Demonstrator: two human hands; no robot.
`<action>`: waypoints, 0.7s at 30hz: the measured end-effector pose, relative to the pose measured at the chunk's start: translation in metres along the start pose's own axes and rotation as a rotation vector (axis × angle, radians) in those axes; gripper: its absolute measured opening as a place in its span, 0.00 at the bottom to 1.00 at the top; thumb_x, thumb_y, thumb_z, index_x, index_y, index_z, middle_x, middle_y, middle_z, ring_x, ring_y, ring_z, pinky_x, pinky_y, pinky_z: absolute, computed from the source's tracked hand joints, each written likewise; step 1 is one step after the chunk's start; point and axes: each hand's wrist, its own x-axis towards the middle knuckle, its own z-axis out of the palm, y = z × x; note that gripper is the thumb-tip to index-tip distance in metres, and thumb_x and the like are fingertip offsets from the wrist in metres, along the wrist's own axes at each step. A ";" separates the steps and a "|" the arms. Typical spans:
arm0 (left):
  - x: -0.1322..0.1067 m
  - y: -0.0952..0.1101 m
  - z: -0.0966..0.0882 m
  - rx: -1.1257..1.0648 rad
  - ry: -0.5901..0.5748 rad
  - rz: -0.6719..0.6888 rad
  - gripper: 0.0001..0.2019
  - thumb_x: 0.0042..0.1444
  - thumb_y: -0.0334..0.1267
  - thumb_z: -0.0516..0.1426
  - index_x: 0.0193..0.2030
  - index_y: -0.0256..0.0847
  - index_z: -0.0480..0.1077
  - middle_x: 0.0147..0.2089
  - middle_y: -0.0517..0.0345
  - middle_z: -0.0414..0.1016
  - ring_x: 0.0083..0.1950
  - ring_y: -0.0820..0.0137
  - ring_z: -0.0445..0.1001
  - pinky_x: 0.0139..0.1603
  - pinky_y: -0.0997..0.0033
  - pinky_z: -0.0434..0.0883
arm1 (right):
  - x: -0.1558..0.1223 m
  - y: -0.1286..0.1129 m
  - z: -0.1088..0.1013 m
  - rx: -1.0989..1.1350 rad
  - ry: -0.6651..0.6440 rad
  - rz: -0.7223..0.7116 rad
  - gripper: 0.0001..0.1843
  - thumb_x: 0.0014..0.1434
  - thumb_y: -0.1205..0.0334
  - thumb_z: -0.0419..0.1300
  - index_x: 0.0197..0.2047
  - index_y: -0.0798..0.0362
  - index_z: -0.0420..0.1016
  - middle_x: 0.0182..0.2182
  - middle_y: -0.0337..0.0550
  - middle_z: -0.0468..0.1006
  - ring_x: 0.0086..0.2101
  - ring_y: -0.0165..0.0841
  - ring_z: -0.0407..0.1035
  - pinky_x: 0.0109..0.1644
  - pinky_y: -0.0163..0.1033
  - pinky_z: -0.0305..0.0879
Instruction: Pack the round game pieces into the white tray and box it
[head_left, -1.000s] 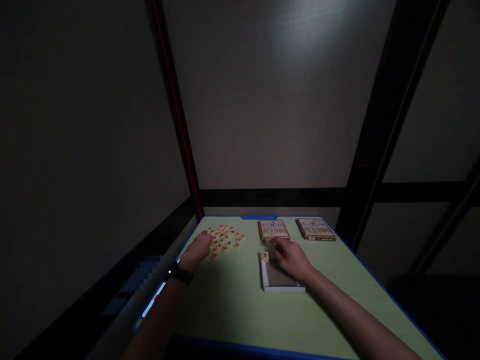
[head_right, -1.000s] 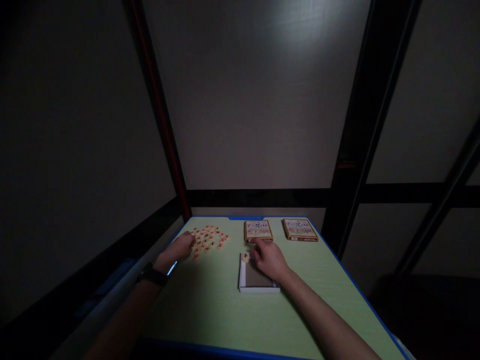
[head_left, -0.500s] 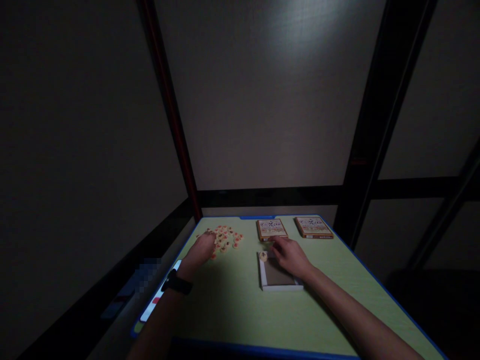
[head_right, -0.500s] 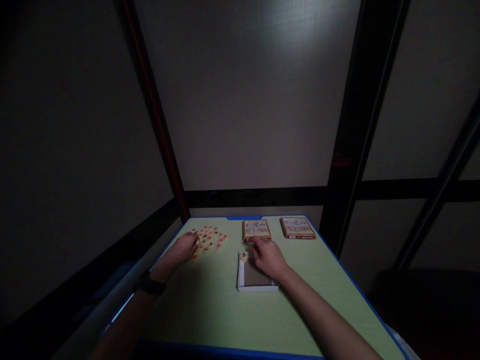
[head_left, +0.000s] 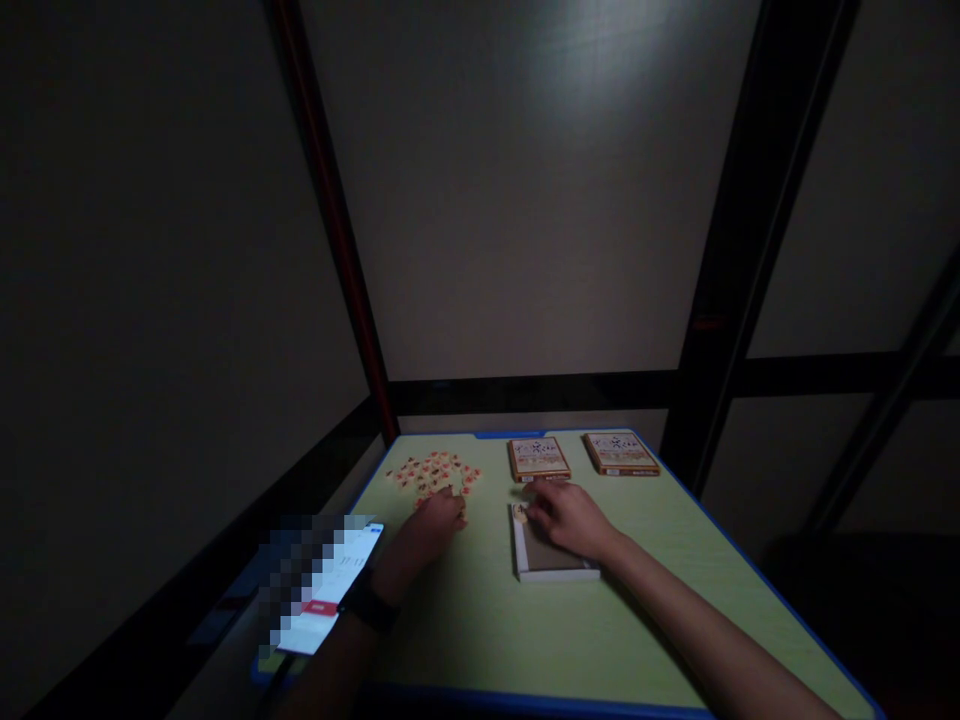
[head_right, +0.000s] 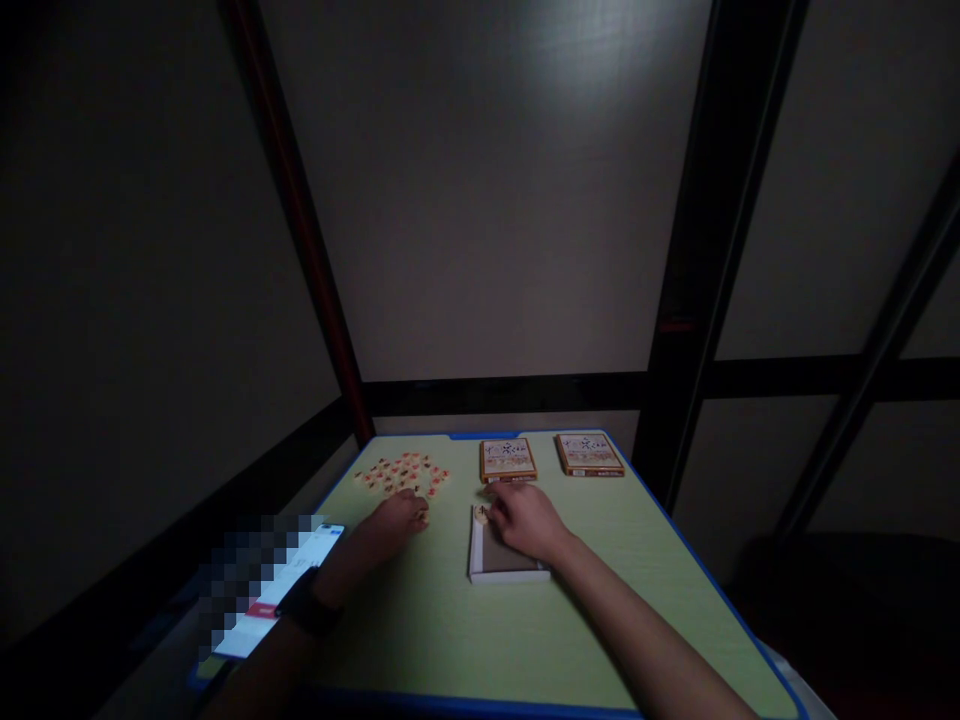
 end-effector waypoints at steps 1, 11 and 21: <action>0.000 -0.001 0.001 -0.005 0.012 -0.004 0.05 0.62 0.31 0.55 0.42 0.39 0.71 0.48 0.48 0.75 0.53 0.63 0.72 0.57 0.64 0.66 | 0.000 -0.001 0.000 0.004 -0.019 -0.018 0.18 0.60 0.65 0.59 0.53 0.52 0.76 0.39 0.47 0.83 0.42 0.40 0.75 0.45 0.38 0.65; 0.003 -0.011 0.011 -0.030 0.039 0.022 0.05 0.61 0.34 0.56 0.43 0.39 0.71 0.50 0.49 0.75 0.54 0.62 0.72 0.58 0.62 0.66 | 0.004 -0.001 0.009 -0.052 -0.100 -0.068 0.21 0.58 0.67 0.58 0.55 0.50 0.77 0.45 0.48 0.83 0.46 0.40 0.76 0.48 0.38 0.65; -0.002 -0.031 0.014 -0.030 0.046 0.009 0.13 0.58 0.36 0.58 0.50 0.40 0.73 0.50 0.50 0.77 0.53 0.61 0.72 0.56 0.63 0.68 | 0.002 -0.001 0.006 0.061 -0.091 -0.035 0.25 0.53 0.71 0.58 0.54 0.50 0.78 0.41 0.44 0.84 0.41 0.39 0.77 0.44 0.37 0.66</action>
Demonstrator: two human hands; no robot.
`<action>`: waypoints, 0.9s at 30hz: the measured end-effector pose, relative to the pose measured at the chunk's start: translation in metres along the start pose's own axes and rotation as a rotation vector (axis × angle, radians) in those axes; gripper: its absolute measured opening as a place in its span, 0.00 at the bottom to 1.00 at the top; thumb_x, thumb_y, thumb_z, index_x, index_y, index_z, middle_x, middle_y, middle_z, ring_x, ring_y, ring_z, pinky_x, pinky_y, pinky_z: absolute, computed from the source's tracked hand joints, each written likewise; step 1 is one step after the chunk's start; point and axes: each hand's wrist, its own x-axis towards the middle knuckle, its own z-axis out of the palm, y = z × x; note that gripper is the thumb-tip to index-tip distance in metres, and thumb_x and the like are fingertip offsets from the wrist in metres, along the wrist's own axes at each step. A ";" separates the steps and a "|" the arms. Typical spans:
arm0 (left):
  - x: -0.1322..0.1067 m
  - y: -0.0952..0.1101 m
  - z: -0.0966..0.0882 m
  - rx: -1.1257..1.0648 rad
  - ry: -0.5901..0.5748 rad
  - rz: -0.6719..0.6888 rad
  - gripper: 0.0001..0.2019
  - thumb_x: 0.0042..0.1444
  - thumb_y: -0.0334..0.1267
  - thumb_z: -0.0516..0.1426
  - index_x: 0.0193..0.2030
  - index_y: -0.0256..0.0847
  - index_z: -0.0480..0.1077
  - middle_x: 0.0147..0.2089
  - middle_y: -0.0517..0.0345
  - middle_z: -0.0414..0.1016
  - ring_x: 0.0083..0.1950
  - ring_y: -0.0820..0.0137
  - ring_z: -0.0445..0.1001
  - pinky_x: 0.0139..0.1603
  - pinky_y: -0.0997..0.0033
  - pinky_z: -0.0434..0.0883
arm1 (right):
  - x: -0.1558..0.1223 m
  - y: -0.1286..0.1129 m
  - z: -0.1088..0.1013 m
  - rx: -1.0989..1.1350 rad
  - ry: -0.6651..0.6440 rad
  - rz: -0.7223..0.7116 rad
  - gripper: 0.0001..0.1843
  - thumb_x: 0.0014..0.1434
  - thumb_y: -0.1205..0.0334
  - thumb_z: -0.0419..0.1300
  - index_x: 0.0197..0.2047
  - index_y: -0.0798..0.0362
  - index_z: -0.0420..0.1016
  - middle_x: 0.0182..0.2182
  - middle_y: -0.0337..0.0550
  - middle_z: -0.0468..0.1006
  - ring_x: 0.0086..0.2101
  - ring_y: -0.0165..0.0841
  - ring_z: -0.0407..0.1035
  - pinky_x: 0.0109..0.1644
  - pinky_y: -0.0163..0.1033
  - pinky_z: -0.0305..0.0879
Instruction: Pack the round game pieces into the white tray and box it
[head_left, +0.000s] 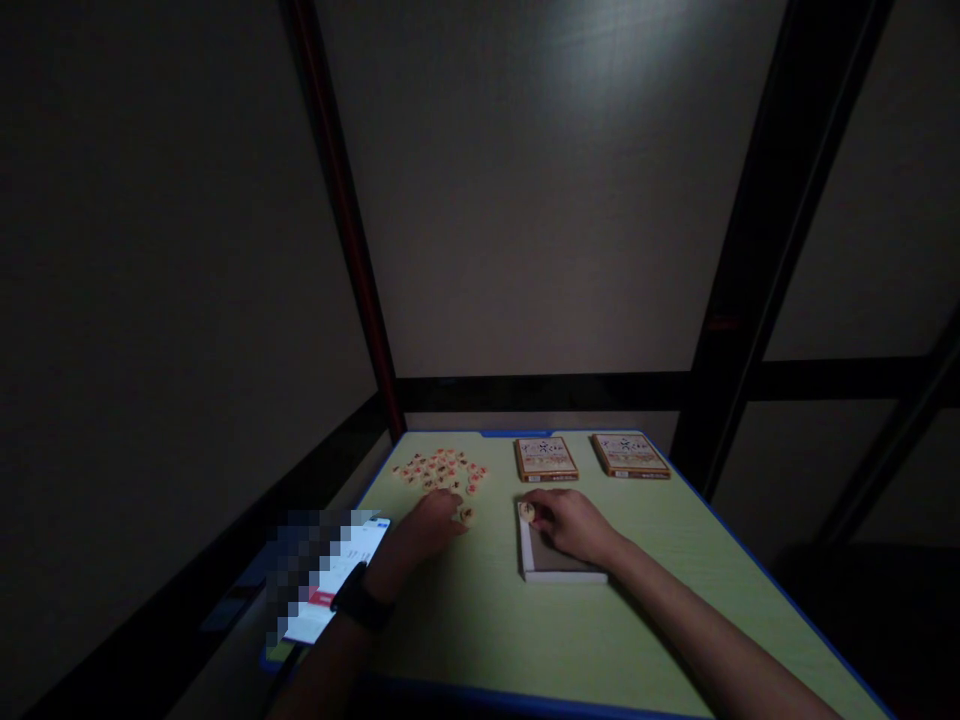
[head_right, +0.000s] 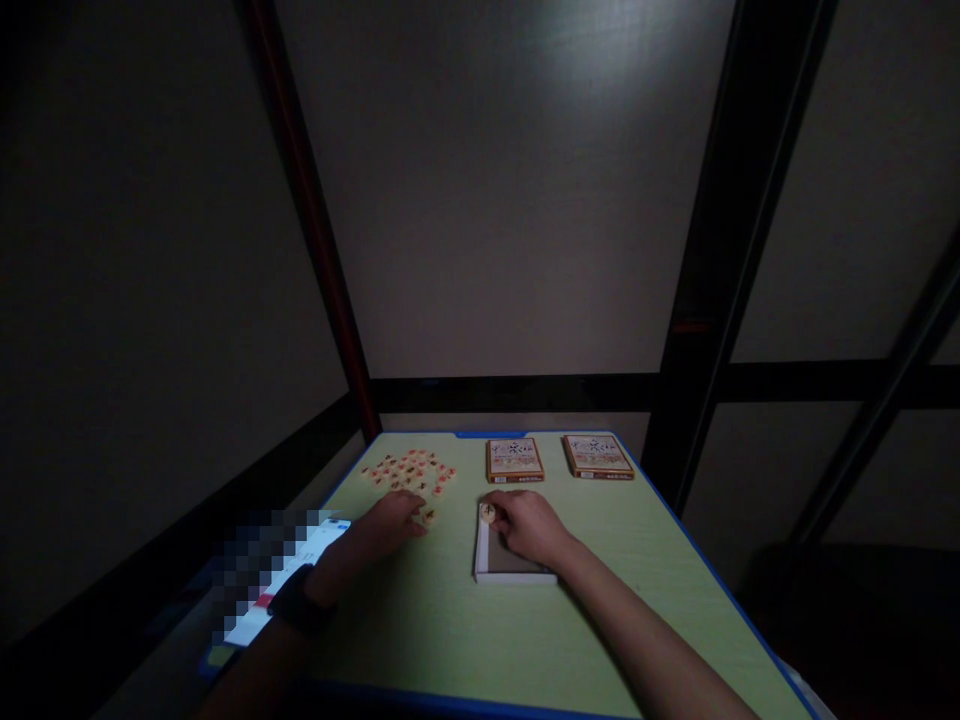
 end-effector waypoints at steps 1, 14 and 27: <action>0.000 0.000 -0.005 0.001 -0.004 -0.009 0.13 0.57 0.36 0.58 0.50 0.40 0.73 0.50 0.50 0.77 0.52 0.62 0.72 0.55 0.64 0.68 | -0.001 0.000 -0.001 0.005 0.001 0.001 0.26 0.52 0.72 0.58 0.54 0.50 0.78 0.39 0.43 0.84 0.39 0.38 0.76 0.43 0.37 0.66; 0.025 -0.060 -0.088 0.262 -0.011 -0.450 0.18 0.60 0.24 0.50 0.52 0.34 0.75 0.53 0.37 0.78 0.55 0.59 0.76 0.52 0.69 0.70 | -0.007 0.003 -0.003 0.046 0.097 -0.123 0.32 0.50 0.76 0.56 0.59 0.53 0.72 0.44 0.48 0.80 0.42 0.39 0.74 0.46 0.41 0.67; 0.034 -0.083 -0.074 0.271 -0.099 -0.483 0.14 0.57 0.26 0.53 0.43 0.39 0.79 0.50 0.44 0.80 0.53 0.61 0.78 0.51 0.70 0.71 | -0.006 0.007 0.002 0.002 0.062 -0.121 0.29 0.54 0.74 0.55 0.59 0.50 0.71 0.47 0.46 0.80 0.47 0.40 0.75 0.51 0.41 0.68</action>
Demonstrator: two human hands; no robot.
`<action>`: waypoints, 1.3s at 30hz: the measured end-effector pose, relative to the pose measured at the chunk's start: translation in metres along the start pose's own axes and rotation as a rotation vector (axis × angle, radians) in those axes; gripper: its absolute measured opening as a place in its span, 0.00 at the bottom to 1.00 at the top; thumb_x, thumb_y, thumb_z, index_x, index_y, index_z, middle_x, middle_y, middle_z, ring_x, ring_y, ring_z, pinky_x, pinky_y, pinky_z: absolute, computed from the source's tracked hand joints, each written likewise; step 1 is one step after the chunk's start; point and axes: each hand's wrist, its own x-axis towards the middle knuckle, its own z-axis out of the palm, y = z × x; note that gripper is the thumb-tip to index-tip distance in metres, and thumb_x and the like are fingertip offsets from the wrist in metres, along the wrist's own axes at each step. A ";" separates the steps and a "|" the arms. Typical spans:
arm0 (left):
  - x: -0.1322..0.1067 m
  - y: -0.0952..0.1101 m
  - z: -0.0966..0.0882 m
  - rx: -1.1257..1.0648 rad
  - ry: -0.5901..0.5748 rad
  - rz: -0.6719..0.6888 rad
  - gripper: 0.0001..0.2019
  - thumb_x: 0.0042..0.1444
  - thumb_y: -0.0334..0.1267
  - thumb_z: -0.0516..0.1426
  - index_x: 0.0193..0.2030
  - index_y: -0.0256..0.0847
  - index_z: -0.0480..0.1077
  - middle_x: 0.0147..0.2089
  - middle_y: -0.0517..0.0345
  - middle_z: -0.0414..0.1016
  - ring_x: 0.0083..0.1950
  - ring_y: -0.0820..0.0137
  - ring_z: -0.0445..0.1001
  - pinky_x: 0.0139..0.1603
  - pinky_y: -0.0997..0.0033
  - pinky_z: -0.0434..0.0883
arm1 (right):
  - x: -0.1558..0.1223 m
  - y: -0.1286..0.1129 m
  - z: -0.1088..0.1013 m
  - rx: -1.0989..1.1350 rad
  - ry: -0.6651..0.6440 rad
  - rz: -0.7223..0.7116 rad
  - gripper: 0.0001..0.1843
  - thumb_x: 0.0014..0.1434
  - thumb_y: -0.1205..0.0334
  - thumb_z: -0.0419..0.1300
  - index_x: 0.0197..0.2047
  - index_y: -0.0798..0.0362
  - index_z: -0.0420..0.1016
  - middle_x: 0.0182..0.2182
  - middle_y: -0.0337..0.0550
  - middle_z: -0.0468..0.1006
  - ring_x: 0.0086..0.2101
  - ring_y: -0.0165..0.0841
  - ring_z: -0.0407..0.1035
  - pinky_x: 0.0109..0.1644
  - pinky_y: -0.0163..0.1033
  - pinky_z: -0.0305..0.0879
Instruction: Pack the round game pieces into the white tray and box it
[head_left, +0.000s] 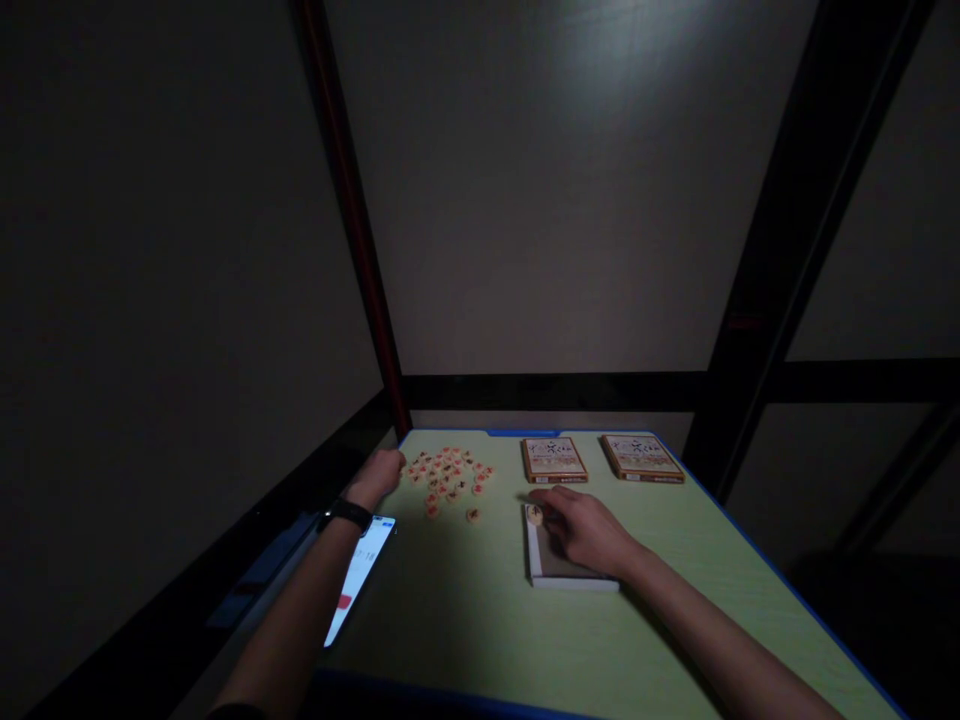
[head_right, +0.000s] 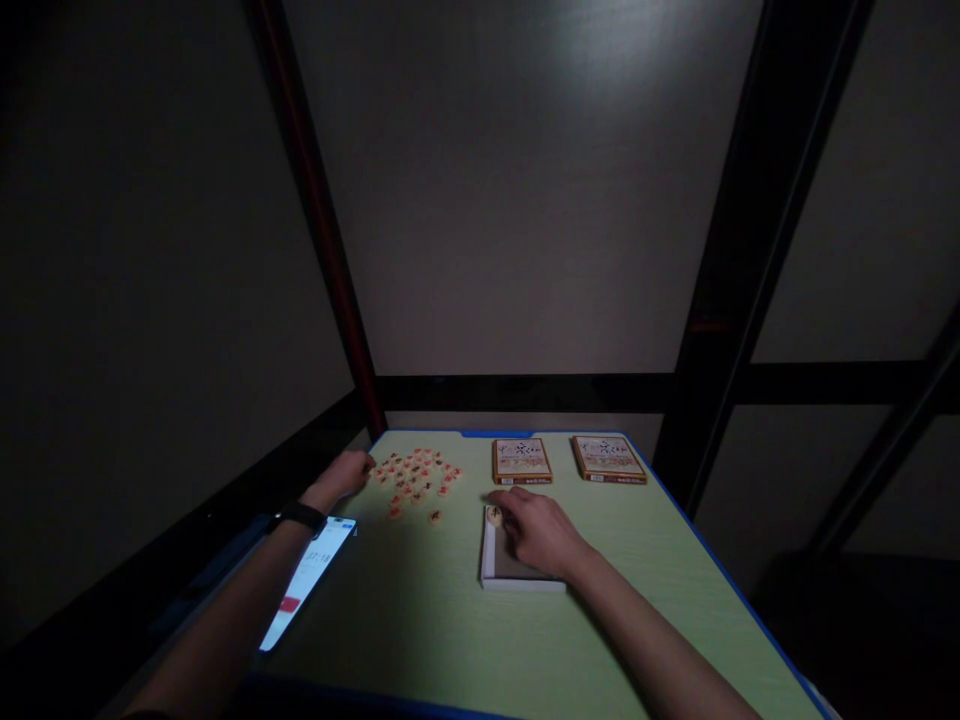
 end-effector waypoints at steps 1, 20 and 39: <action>-0.001 0.000 0.000 0.001 0.002 -0.006 0.13 0.57 0.27 0.53 0.43 0.38 0.78 0.49 0.43 0.80 0.52 0.60 0.78 0.49 0.70 0.72 | 0.000 0.000 -0.001 -0.005 -0.001 0.006 0.29 0.54 0.73 0.55 0.59 0.50 0.71 0.47 0.46 0.80 0.47 0.40 0.75 0.51 0.41 0.68; 0.038 0.120 -0.027 -0.031 0.037 0.318 0.11 0.56 0.29 0.59 0.43 0.43 0.79 0.46 0.49 0.82 0.49 0.64 0.78 0.48 0.73 0.70 | 0.000 -0.001 -0.005 -0.036 0.016 0.036 0.28 0.56 0.72 0.56 0.59 0.51 0.72 0.47 0.48 0.80 0.45 0.40 0.75 0.48 0.40 0.68; 0.052 0.135 -0.016 -0.021 -0.021 0.249 0.10 0.48 0.23 0.60 0.37 0.35 0.79 0.42 0.39 0.82 0.44 0.59 0.80 0.43 0.70 0.73 | 0.000 -0.003 -0.009 -0.010 0.016 0.051 0.29 0.54 0.73 0.57 0.59 0.50 0.72 0.48 0.48 0.80 0.44 0.38 0.75 0.48 0.39 0.68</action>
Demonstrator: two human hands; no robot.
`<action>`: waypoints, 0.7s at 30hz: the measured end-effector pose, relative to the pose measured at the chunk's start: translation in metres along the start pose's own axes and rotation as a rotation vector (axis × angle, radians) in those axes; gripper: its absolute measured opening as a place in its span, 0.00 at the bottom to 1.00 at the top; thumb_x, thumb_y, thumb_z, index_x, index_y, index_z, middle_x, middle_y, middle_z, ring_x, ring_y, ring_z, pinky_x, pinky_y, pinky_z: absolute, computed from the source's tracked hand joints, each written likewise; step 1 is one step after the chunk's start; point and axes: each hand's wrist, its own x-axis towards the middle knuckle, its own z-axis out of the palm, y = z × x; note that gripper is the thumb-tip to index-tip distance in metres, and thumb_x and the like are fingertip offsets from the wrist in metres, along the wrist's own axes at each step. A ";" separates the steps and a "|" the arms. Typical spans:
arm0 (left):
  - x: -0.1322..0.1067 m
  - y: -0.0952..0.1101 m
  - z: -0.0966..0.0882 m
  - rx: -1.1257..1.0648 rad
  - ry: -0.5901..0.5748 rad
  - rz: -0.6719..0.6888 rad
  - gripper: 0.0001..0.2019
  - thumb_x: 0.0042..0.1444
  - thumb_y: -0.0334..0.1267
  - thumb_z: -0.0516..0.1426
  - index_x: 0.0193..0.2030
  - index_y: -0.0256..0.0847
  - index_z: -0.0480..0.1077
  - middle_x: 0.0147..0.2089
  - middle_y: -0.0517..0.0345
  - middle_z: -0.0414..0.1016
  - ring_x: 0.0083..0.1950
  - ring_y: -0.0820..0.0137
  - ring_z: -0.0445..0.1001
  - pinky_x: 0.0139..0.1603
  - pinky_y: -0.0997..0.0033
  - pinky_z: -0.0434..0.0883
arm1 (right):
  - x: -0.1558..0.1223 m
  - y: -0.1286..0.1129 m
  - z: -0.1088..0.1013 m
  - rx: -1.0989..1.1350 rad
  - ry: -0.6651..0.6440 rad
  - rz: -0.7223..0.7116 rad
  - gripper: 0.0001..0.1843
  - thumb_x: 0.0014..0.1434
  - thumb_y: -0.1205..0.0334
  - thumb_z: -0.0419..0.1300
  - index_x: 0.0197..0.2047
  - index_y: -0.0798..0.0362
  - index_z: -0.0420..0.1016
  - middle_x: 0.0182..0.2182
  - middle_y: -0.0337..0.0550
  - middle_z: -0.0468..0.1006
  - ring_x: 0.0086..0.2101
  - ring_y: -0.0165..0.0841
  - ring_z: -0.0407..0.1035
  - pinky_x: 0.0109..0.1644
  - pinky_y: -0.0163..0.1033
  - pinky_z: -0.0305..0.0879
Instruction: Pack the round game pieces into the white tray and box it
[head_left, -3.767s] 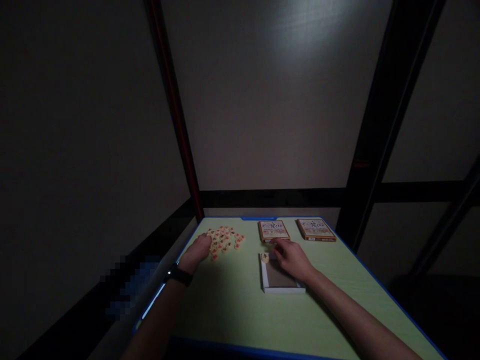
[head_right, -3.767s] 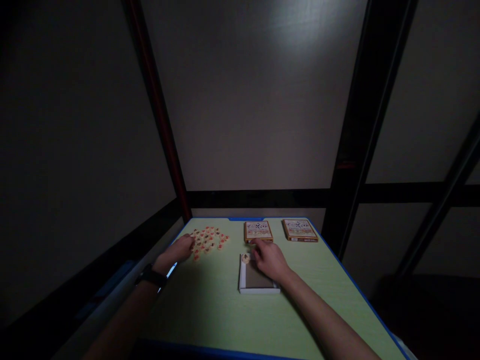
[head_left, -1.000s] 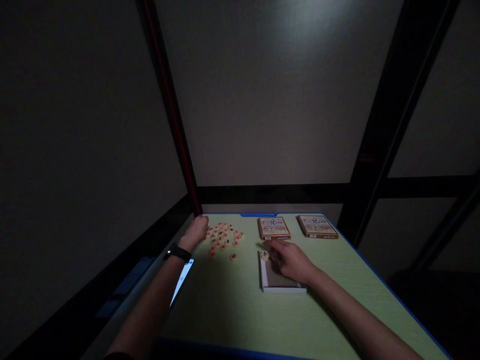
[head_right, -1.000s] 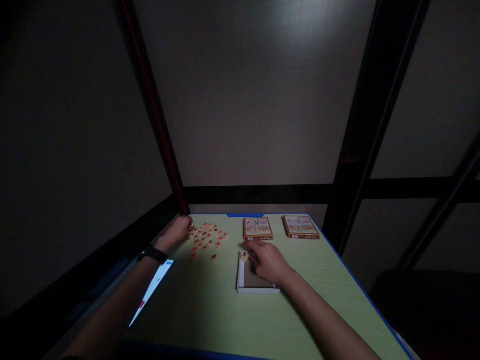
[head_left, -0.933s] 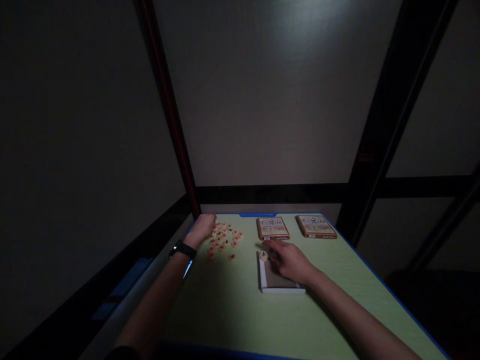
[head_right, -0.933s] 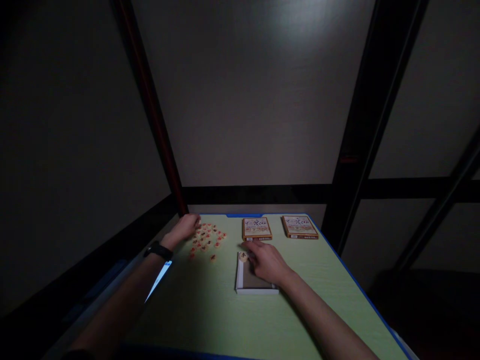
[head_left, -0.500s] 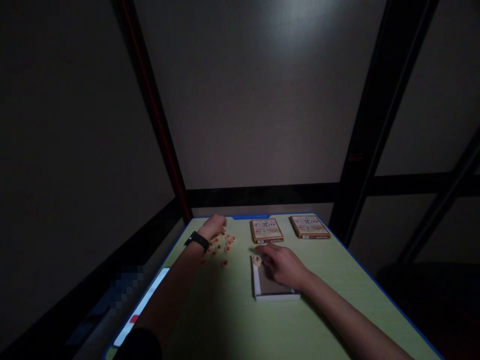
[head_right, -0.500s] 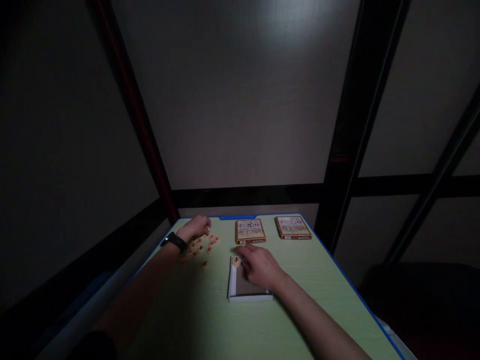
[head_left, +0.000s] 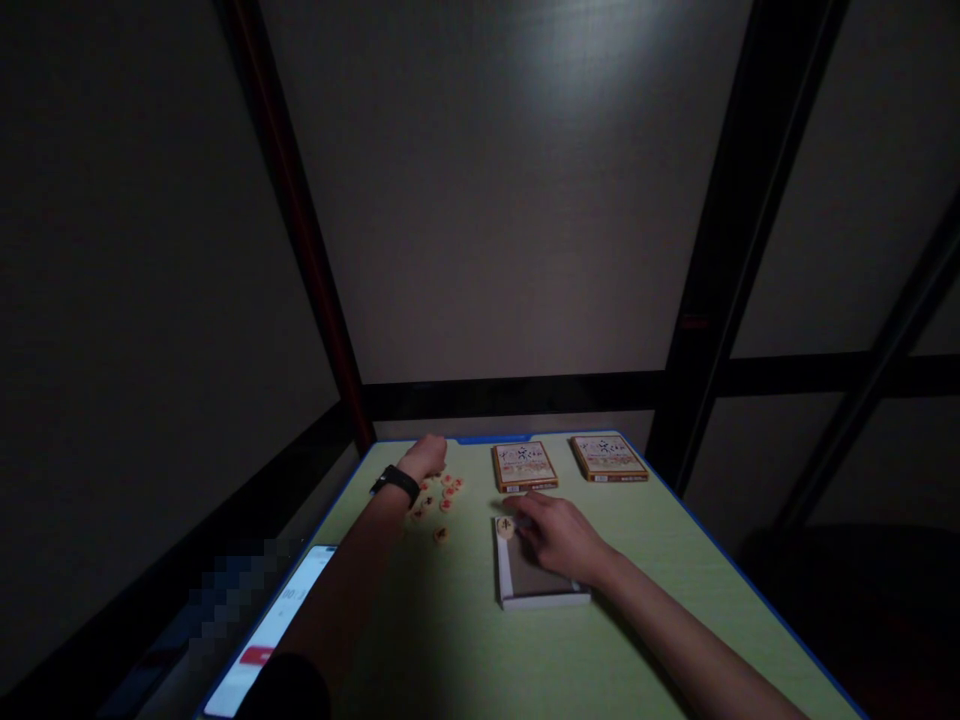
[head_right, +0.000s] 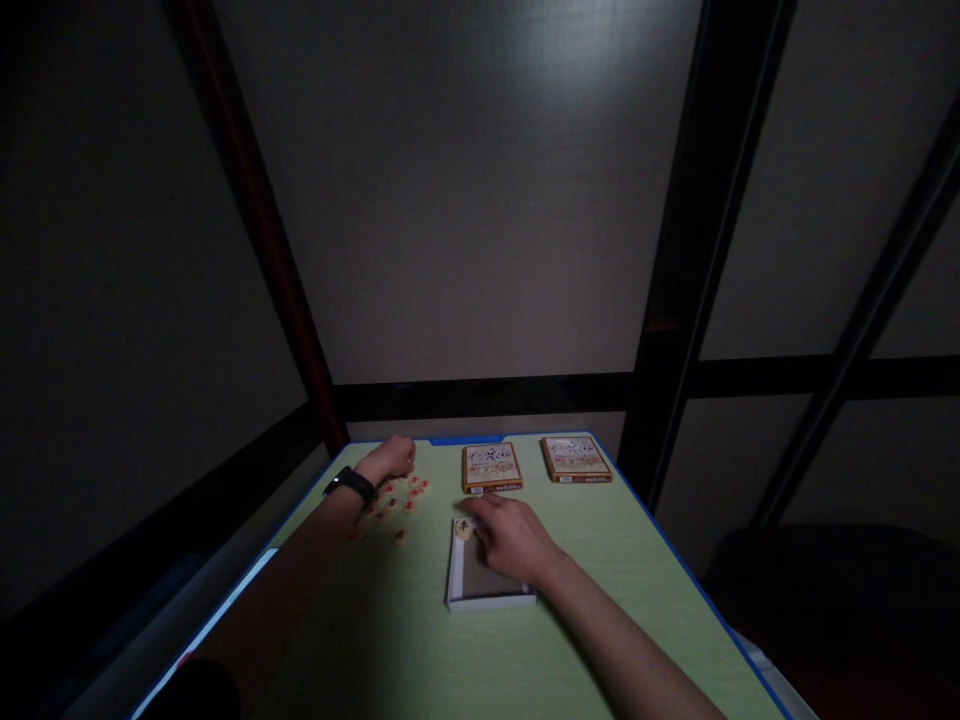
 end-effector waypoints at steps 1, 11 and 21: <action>-0.001 0.000 -0.001 -0.007 0.004 -0.003 0.11 0.48 0.22 0.60 0.36 0.35 0.79 0.42 0.39 0.82 0.44 0.59 0.81 0.43 0.71 0.73 | 0.000 0.000 0.000 0.006 0.001 0.004 0.29 0.54 0.73 0.57 0.60 0.50 0.72 0.48 0.48 0.80 0.45 0.38 0.75 0.49 0.39 0.68; -0.023 0.026 -0.015 -0.228 0.167 0.121 0.12 0.57 0.32 0.57 0.45 0.36 0.79 0.43 0.48 0.83 0.47 0.64 0.79 0.48 0.73 0.72 | 0.005 0.007 0.004 0.196 0.220 0.061 0.31 0.52 0.74 0.59 0.60 0.52 0.69 0.49 0.49 0.78 0.45 0.39 0.73 0.53 0.45 0.70; -0.070 0.085 0.036 -1.254 0.055 0.345 0.15 0.48 0.36 0.67 0.43 0.36 0.75 0.40 0.51 0.81 0.42 0.67 0.80 0.44 0.69 0.77 | 0.003 0.010 0.014 0.182 0.441 -0.133 0.16 0.66 0.64 0.55 0.56 0.48 0.73 0.49 0.51 0.77 0.49 0.41 0.73 0.55 0.49 0.72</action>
